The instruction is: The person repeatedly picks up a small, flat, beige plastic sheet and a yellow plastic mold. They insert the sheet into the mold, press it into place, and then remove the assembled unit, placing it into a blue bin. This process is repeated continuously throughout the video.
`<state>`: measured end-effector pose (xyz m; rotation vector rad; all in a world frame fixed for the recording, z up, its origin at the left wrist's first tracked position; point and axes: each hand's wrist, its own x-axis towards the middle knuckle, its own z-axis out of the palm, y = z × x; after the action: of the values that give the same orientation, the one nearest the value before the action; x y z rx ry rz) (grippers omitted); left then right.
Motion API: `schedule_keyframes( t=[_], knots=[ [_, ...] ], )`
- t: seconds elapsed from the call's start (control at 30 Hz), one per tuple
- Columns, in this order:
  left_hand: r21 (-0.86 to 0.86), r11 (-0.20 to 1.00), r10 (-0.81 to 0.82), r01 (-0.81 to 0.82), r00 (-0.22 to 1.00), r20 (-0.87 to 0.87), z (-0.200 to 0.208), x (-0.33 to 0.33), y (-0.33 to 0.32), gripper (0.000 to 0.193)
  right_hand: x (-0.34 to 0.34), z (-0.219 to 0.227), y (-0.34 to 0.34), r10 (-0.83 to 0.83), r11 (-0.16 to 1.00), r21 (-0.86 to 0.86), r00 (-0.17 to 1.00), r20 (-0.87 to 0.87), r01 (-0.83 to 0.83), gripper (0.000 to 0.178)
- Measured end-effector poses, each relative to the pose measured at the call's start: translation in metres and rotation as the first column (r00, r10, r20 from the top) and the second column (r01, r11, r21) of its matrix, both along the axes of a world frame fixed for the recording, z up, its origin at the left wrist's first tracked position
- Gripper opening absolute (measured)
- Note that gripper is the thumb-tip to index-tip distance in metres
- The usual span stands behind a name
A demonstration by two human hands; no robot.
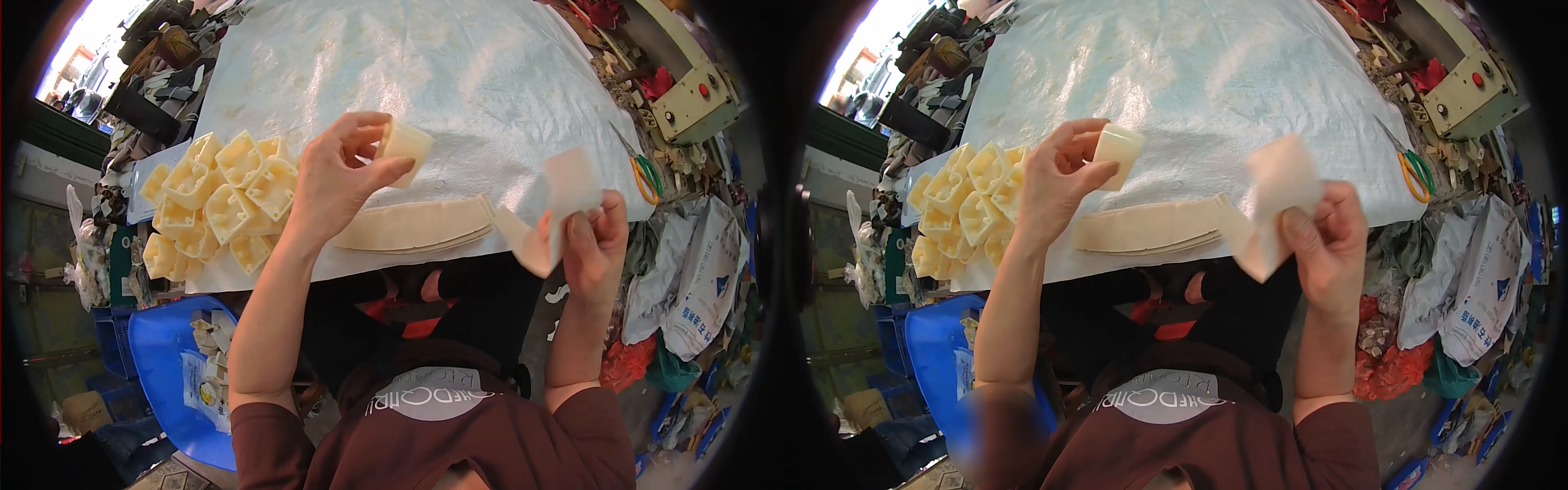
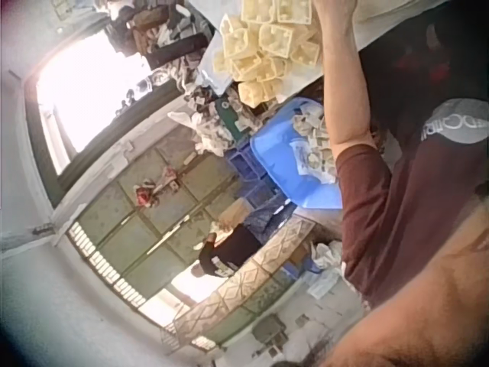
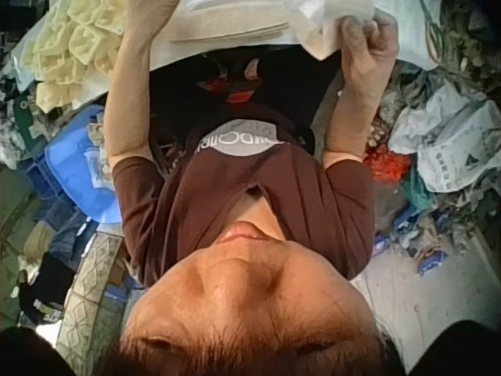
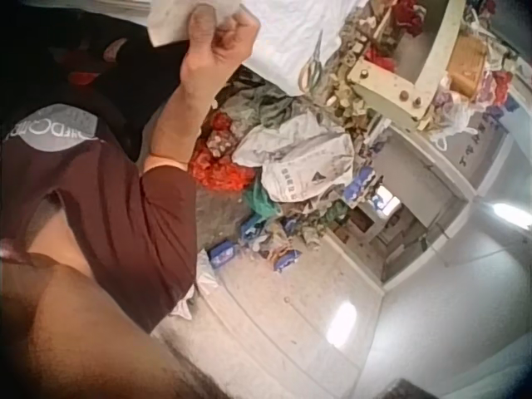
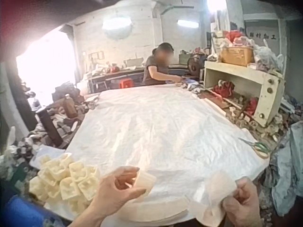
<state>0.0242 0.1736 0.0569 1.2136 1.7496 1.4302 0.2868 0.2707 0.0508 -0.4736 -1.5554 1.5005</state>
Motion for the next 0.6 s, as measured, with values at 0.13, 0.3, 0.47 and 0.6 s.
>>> schedule_keyframes(
  t=[0.13, 0.3, 0.47, 0.6],
  knots=[
    [-0.022, 0.994, -0.106, 0.111, 0.982, 0.156, 0.018, 0.027, -0.015, 0.033, -0.023, 0.016, -0.024, 0.287, 0.899, 0.342, 0.958, 0.012, -0.274, 0.014],
    [0.052, 0.992, -0.122, 0.111, 0.884, 0.451, -0.003, 0.051, -0.041, 0.038, -0.034, 0.005, -0.046, 0.348, 0.906, 0.255, 0.937, 0.004, -0.338, 0.012],
    [0.218, 0.964, 0.130, -0.152, 0.985, 0.112, -0.017, 0.080, -0.060, 0.059, -0.039, -0.020, -0.060, 0.359, 0.933, 0.032, 0.920, -0.158, -0.359, 0.017],
    [0.270, 0.963, 0.136, -0.023, 0.903, -0.408, -0.022, 0.066, -0.069, 0.050, -0.033, -0.033, -0.066, 0.455, 0.797, -0.307, 0.851, -0.264, -0.521, 0.017]
  ],
)
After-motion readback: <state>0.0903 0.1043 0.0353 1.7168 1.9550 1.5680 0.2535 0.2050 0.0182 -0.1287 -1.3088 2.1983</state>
